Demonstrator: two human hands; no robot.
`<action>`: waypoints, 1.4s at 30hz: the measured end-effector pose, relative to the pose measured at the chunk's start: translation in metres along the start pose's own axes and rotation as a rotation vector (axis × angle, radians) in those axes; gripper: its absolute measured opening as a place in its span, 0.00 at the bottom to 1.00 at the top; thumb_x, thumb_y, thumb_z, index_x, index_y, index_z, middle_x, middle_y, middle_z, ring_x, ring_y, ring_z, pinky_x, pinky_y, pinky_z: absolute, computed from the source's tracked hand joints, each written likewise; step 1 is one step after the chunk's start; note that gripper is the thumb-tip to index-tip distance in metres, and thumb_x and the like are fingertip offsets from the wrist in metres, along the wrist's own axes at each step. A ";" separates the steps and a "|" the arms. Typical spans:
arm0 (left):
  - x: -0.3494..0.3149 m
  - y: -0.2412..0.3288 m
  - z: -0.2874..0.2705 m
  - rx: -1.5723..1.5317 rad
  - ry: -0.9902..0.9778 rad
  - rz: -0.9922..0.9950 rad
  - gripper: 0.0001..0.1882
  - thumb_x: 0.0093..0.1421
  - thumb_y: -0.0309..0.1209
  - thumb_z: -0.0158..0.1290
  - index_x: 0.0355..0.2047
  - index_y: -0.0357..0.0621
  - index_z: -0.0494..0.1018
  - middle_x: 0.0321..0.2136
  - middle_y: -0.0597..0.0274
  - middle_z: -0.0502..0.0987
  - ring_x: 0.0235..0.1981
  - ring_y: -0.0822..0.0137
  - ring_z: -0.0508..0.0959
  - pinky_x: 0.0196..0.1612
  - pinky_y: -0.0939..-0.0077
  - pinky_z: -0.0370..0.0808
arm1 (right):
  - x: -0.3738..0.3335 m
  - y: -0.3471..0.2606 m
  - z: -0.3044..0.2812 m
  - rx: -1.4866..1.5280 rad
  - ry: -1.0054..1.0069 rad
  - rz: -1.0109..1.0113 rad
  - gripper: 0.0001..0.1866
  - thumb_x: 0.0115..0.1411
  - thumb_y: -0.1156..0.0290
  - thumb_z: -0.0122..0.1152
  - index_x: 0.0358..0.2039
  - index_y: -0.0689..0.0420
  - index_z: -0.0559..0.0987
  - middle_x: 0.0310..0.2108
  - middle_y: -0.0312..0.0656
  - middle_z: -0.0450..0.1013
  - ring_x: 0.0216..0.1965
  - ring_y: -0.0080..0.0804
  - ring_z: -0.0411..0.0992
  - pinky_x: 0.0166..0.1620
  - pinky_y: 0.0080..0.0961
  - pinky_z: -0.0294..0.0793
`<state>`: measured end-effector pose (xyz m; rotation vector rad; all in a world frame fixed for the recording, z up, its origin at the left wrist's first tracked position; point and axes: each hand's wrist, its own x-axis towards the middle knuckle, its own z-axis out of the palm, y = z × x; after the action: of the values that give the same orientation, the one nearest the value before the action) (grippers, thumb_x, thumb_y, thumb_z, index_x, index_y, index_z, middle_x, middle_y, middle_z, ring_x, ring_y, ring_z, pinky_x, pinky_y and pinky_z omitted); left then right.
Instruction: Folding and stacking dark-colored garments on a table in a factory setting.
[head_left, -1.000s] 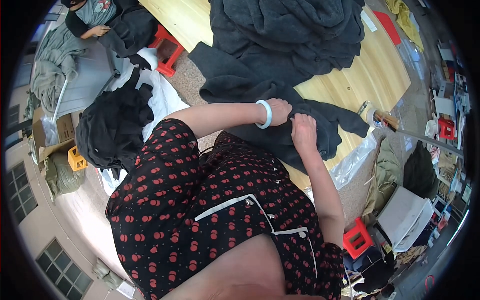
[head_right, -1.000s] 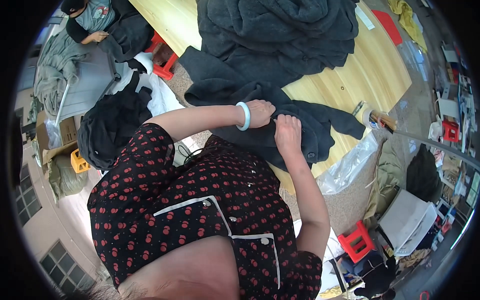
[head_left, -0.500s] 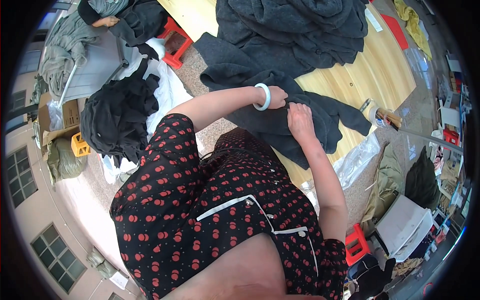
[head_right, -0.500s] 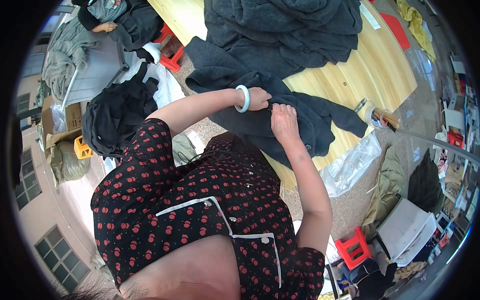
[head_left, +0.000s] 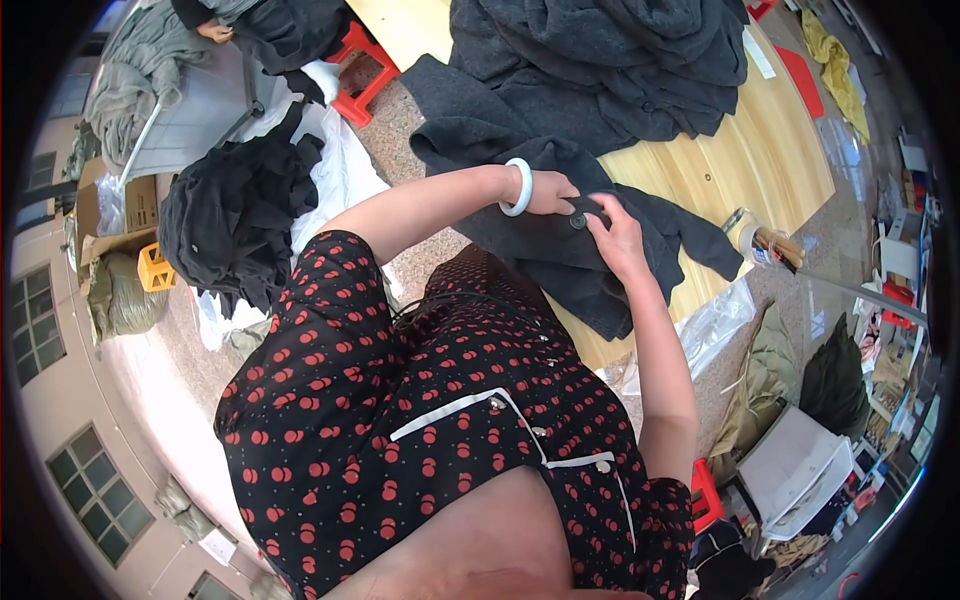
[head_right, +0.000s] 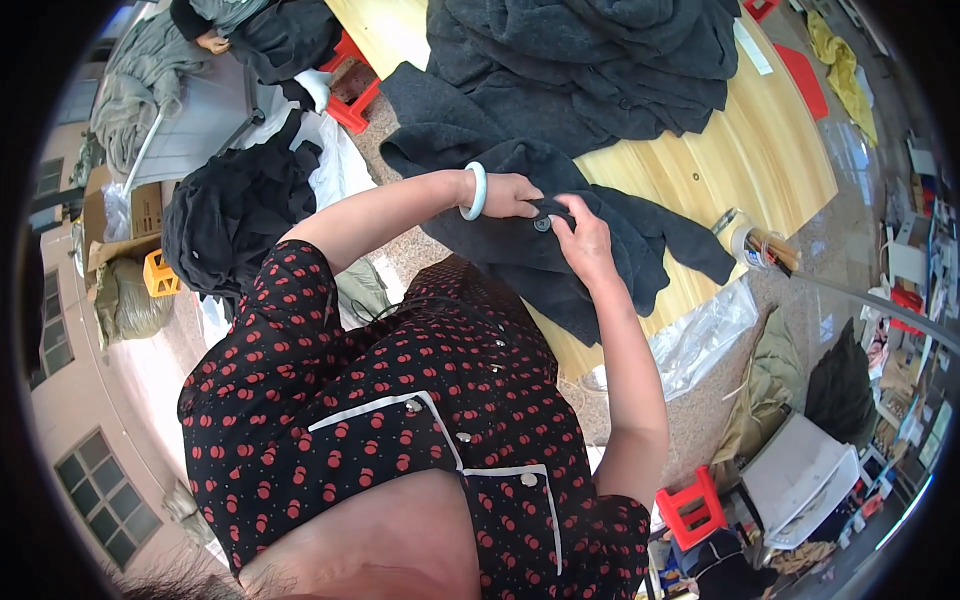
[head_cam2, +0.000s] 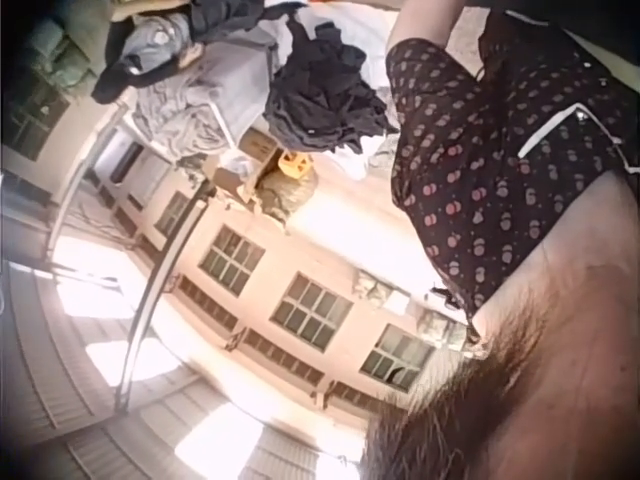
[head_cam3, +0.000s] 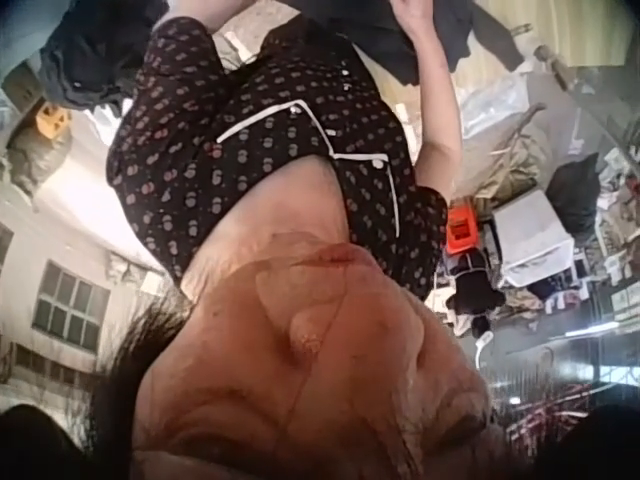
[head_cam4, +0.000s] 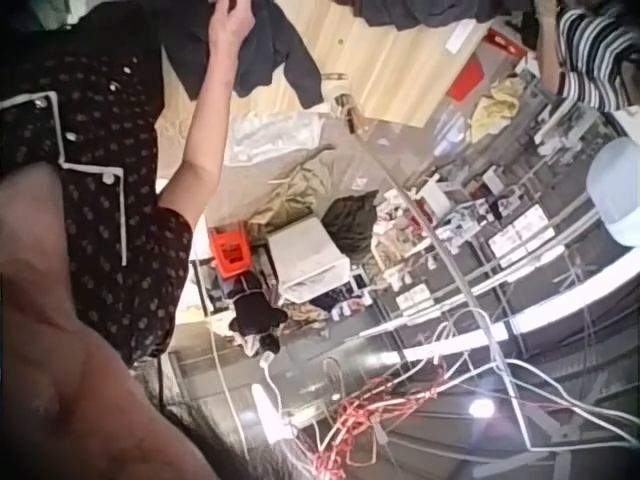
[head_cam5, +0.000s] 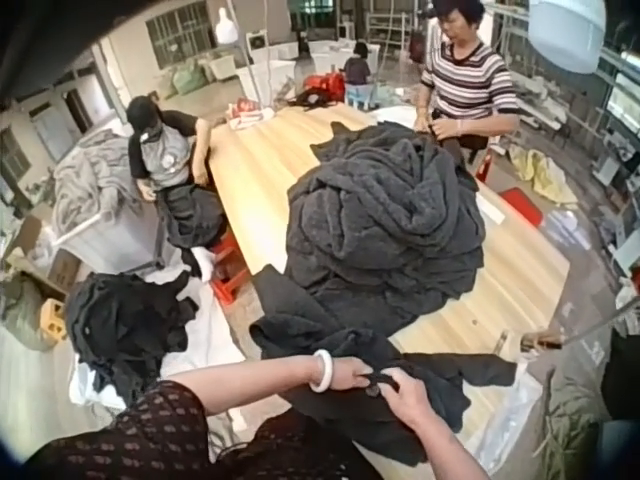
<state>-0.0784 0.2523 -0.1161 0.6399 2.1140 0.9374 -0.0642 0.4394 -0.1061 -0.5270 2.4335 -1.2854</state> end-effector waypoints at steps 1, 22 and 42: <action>-0.005 0.002 0.001 -0.127 0.056 -0.010 0.15 0.51 0.34 0.44 0.32 0.32 0.70 0.32 0.49 0.73 0.36 0.54 0.72 0.41 0.69 0.66 | -0.001 -0.002 -0.002 -0.013 -0.034 0.012 0.09 0.50 0.70 0.55 0.32 0.59 0.71 0.24 0.42 0.71 0.28 0.31 0.70 0.34 0.23 0.67; -0.304 -0.003 0.041 -1.336 1.787 -0.150 0.07 0.48 0.29 0.48 0.24 0.39 0.72 0.25 0.61 0.73 0.28 0.69 0.71 0.33 0.75 0.69 | 0.006 -0.027 0.005 0.261 -0.328 0.143 0.13 0.57 0.68 0.48 0.41 0.60 0.68 0.27 0.35 0.68 0.31 0.20 0.65 0.40 0.19 0.64; -0.547 -0.256 0.064 -0.899 1.622 -1.682 0.33 0.47 0.48 0.45 0.47 0.35 0.62 0.47 0.49 0.66 0.49 0.55 0.67 0.49 0.67 0.63 | 0.056 -0.071 0.174 0.099 -0.831 0.222 0.11 0.56 0.70 0.50 0.38 0.61 0.69 0.24 0.34 0.69 0.27 0.19 0.66 0.34 0.14 0.64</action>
<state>0.2700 -0.2450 -0.1182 -2.6185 1.6996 1.0412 -0.0220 0.2524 -0.1465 -0.5902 1.6705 -0.8471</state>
